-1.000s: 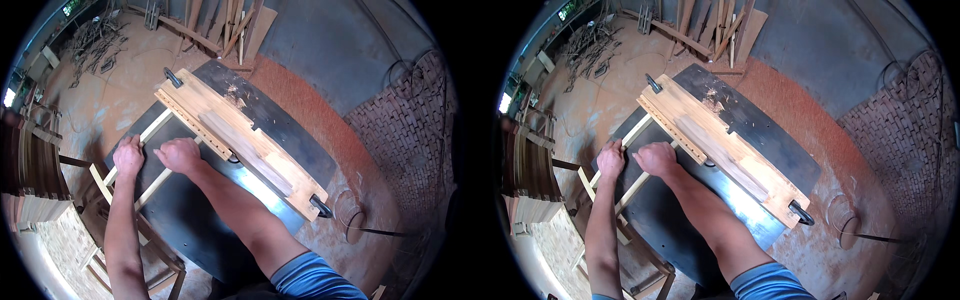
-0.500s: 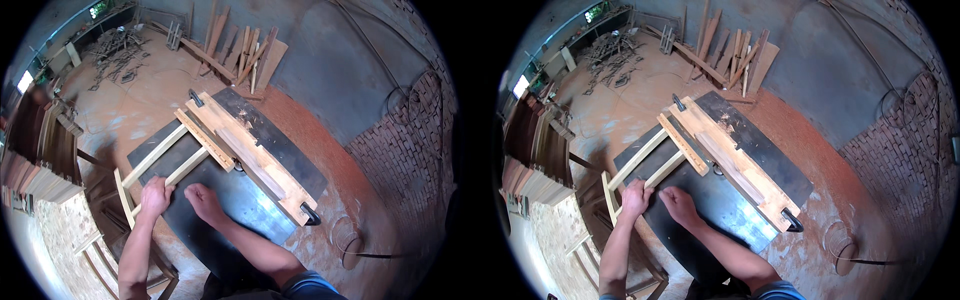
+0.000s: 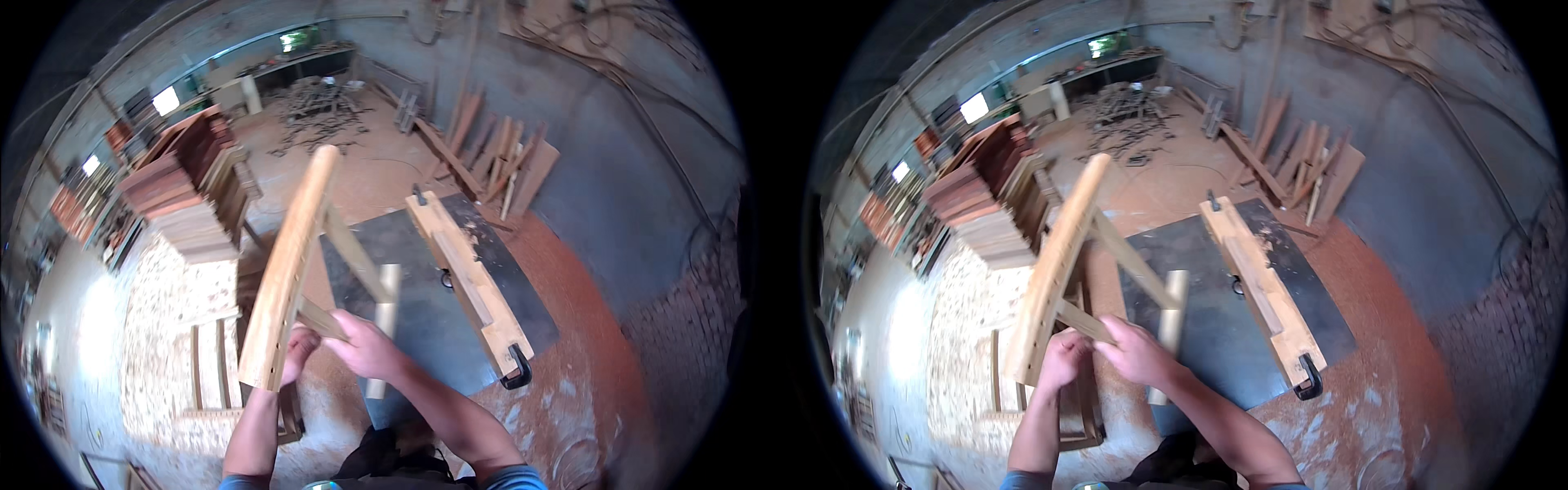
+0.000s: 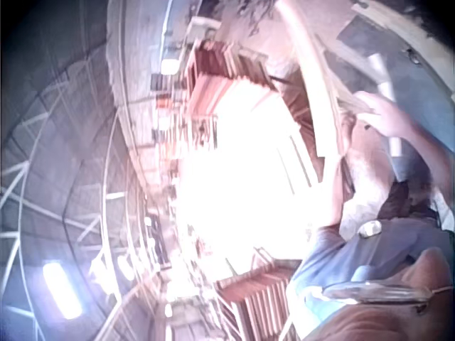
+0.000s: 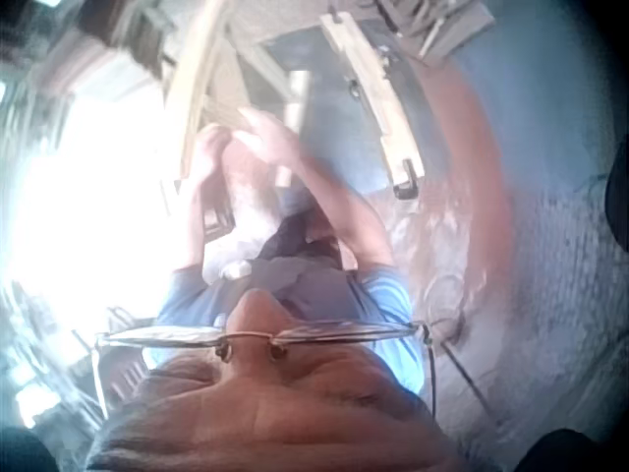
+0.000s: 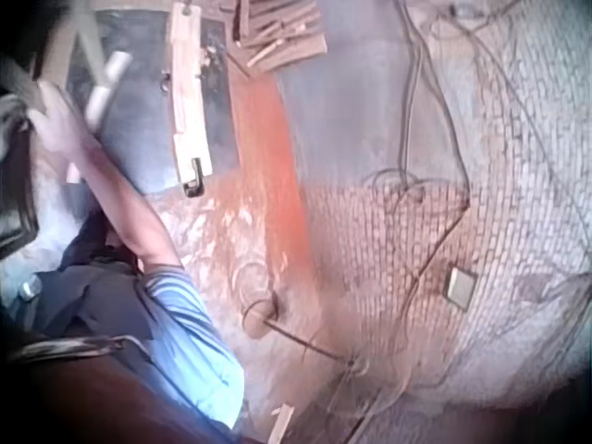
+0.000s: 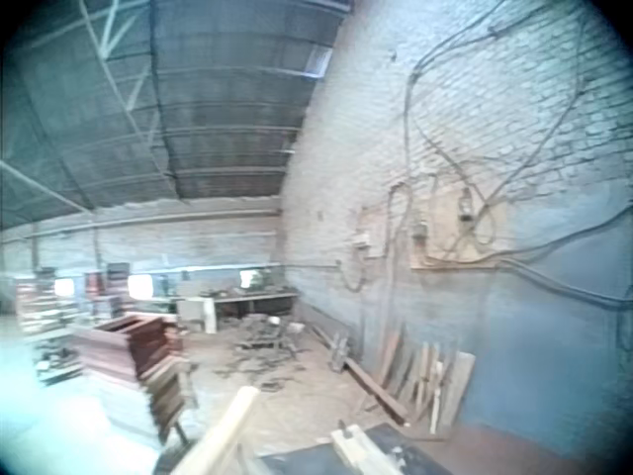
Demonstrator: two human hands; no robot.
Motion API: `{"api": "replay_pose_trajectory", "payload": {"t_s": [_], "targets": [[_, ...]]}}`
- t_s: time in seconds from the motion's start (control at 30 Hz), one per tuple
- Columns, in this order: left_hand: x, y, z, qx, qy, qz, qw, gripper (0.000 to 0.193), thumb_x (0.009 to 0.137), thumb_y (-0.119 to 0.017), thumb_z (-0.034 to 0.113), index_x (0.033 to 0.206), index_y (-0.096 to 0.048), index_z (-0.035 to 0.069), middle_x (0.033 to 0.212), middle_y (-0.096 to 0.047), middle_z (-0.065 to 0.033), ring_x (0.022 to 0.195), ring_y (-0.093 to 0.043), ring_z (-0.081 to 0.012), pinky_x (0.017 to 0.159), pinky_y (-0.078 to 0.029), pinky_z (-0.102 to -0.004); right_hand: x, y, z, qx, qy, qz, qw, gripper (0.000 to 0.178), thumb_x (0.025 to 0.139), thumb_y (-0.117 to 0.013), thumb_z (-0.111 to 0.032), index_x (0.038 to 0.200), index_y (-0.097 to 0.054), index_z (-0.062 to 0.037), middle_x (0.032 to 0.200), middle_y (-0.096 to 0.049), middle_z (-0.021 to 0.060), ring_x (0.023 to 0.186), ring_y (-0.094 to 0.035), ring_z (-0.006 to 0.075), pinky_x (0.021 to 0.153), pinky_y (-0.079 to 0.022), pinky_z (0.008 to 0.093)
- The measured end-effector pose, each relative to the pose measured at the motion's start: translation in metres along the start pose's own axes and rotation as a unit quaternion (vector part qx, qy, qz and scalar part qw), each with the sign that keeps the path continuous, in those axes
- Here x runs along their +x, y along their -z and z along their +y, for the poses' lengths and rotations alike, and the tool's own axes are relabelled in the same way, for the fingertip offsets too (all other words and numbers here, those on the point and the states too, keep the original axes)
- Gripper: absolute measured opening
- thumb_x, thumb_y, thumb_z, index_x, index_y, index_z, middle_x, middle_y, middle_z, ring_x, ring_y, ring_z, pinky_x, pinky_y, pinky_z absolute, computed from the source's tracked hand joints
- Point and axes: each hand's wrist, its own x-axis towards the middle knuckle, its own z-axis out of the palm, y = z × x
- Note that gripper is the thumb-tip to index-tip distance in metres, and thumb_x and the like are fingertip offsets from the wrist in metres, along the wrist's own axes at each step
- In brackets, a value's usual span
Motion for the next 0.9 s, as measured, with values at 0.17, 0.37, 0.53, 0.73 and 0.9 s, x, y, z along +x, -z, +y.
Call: {"api": "replay_pose_trajectory", "payload": {"t_s": [0.17,0.37,0.53,0.73,0.9], "targets": [[-0.054,0.01,0.037,-0.587,0.104,0.03,0.802,0.065,0.099,-0.049,0.055,0.125,-0.059,-0.004,0.111,-0.069,-0.0162,0.098,-0.07,-0.0242,0.089,-0.057,-0.0373,-0.079,-0.003,0.031,-0.172,0.066,-0.006,0.983,0.028,0.089,-0.065,-0.011,0.116,-0.059,-0.0035,0.104,-0.065,0.0173,0.1,-0.063,0.039,0.083,-0.051,0.0421],[-0.1,-0.026,0.055,-0.591,0.11,0.009,0.799,0.054,0.091,-0.071,0.033,0.126,-0.057,-0.006,0.105,-0.071,-0.0144,0.09,-0.071,-0.0206,0.083,-0.057,-0.0326,-0.129,-0.003,0.033,-0.215,0.036,-0.064,0.974,0.03,0.088,-0.064,-0.008,0.117,-0.06,-0.0044,0.108,-0.065,0.0162,0.103,-0.062,0.0377,0.086,-0.052,0.043],[-0.106,-0.046,0.077,-0.627,0.08,-0.012,0.775,0.049,0.094,-0.068,0.027,0.13,-0.056,-0.005,0.111,-0.069,-0.0123,0.099,-0.068,-0.0185,0.091,-0.053,-0.0328,-0.14,0.01,0.014,-0.193,0.014,-0.066,0.979,0.029,0.088,-0.068,-0.008,0.116,-0.061,-0.0027,0.108,-0.065,0.0169,0.104,-0.062,0.0366,0.089,-0.05,0.0404],[-0.098,-0.057,0.104,-0.616,0.051,-0.026,0.786,0.049,0.097,-0.064,0.025,0.134,-0.053,-0.004,0.116,-0.067,-0.0082,0.102,-0.065,-0.0145,0.093,-0.051,-0.0299,-0.15,0.021,0.007,-0.158,-0.051,-0.051,0.985,0.032,0.09,-0.067,-0.01,0.12,-0.059,-0.0018,0.114,-0.065,0.017,0.108,-0.063,0.033,0.092,-0.05,0.0378],[-0.097,-0.057,0.107,-0.613,0.052,-0.032,0.787,0.045,0.097,-0.063,0.023,0.132,-0.054,-0.003,0.112,-0.068,-0.007,0.099,-0.066,-0.014,0.091,-0.052,-0.0286,-0.151,0.018,0.008,-0.147,-0.069,-0.042,0.986,0.036,0.09,-0.068,-0.011,0.124,-0.058,-0.0027,0.115,-0.065,0.0182,0.109,-0.063,0.0334,0.092,-0.05,0.0385]]}}
